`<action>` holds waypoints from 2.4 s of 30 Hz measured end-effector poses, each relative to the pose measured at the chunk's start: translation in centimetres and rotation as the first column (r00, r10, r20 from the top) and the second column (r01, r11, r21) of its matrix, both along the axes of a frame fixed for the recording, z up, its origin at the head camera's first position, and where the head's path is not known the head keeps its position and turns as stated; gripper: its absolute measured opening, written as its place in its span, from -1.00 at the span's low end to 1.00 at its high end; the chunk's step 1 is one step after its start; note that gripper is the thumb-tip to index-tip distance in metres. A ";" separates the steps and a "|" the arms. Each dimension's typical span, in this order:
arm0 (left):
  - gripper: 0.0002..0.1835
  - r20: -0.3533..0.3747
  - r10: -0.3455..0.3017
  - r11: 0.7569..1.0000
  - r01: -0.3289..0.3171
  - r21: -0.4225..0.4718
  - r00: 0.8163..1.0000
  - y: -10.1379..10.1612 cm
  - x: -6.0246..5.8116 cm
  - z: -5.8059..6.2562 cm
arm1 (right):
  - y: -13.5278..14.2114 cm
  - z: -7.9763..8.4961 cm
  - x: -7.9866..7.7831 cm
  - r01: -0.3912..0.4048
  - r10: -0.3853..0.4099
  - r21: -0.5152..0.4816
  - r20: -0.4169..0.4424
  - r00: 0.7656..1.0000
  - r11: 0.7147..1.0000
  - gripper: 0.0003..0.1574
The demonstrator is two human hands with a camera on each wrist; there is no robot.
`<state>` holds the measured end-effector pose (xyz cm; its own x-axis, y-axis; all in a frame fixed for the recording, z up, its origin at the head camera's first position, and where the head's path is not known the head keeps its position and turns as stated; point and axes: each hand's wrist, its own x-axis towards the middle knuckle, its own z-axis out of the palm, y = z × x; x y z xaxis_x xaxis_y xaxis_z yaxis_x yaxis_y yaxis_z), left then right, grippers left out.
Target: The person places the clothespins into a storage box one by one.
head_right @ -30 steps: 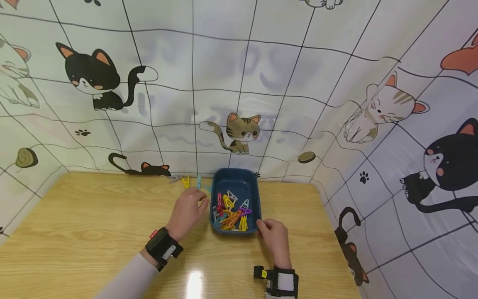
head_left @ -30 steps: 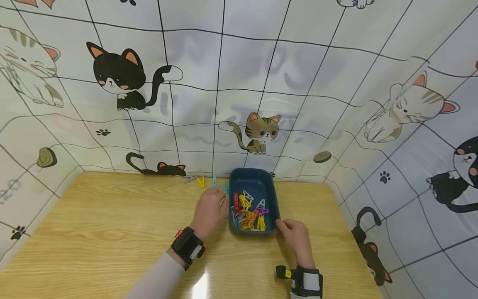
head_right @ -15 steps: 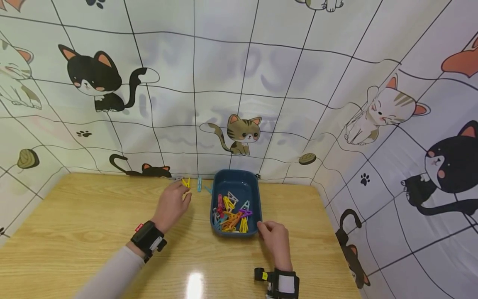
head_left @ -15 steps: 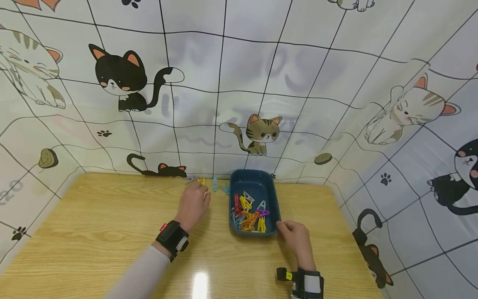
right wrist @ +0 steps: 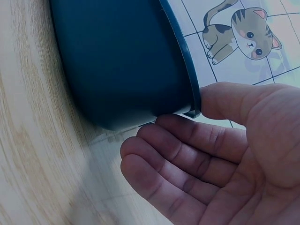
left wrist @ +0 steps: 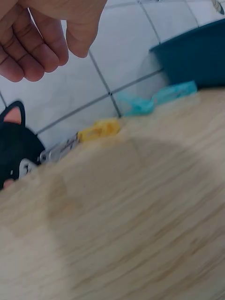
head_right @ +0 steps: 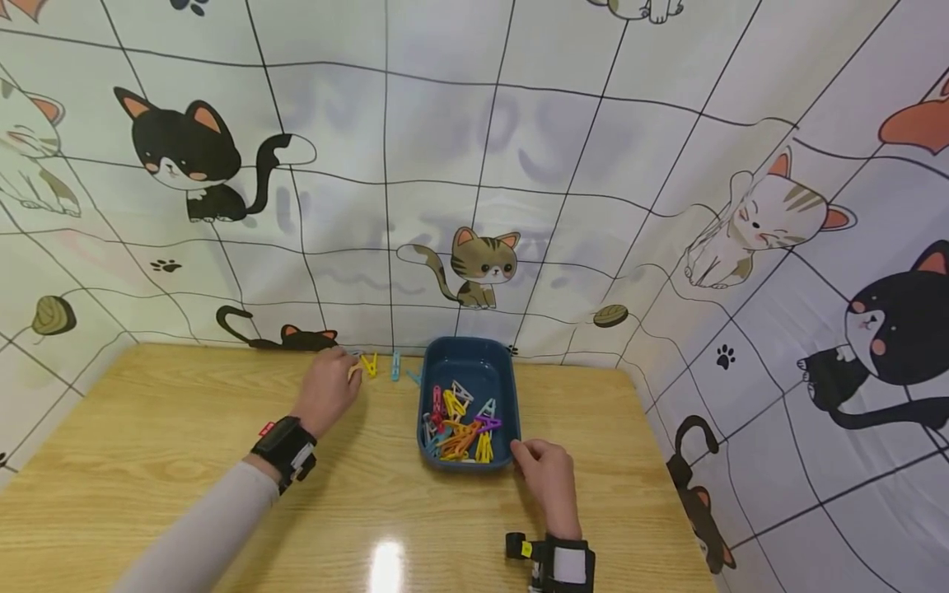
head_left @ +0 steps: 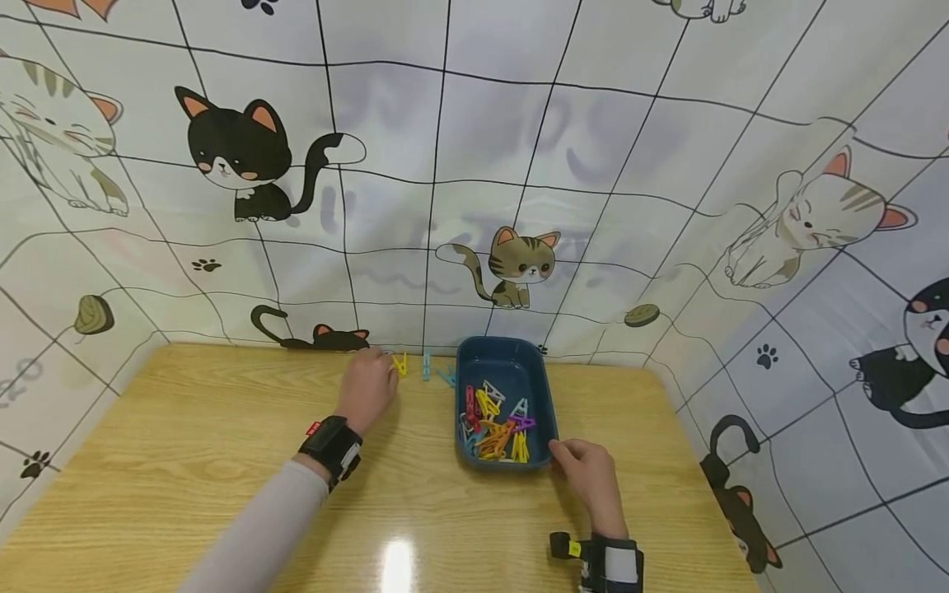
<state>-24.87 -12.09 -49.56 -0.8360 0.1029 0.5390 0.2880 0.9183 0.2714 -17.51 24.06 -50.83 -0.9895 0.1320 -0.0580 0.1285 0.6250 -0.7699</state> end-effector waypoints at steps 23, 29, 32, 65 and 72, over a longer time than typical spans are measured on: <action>-0.95 0.129 0.126 0.992 -0.122 -0.038 0.984 -2.7 -3.4 -3.2 | 0.0 -0.3 -0.3 0.002 -0.002 -0.010 0.013 1.000 1.000 -0.64; -0.90 0.156 0.158 0.987 -0.149 -0.063 0.975 -2.7 -4.1 -3.4 | 0.0 -0.1 -0.3 0.000 0.000 -0.007 0.014 1.000 1.000 -0.64; -0.86 0.181 0.167 0.985 -0.157 -0.072 0.969 -2.7 -4.3 -3.4 | 0.0 -0.1 -0.3 -0.003 0.003 -0.007 0.014 1.000 1.000 -0.64; -0.76 0.180 0.166 0.975 -0.188 0.114 0.969 -2.8 -3.1 -3.2 | 0.1 0.0 -0.1 -0.015 0.015 -0.005 0.000 1.000 1.000 -0.63; -0.74 0.227 0.158 0.959 -0.205 0.199 0.961 -1.6 -1.5 -2.6 | 0.1 -0.1 -0.1 -0.014 0.014 0.006 -0.001 1.000 1.000 -0.64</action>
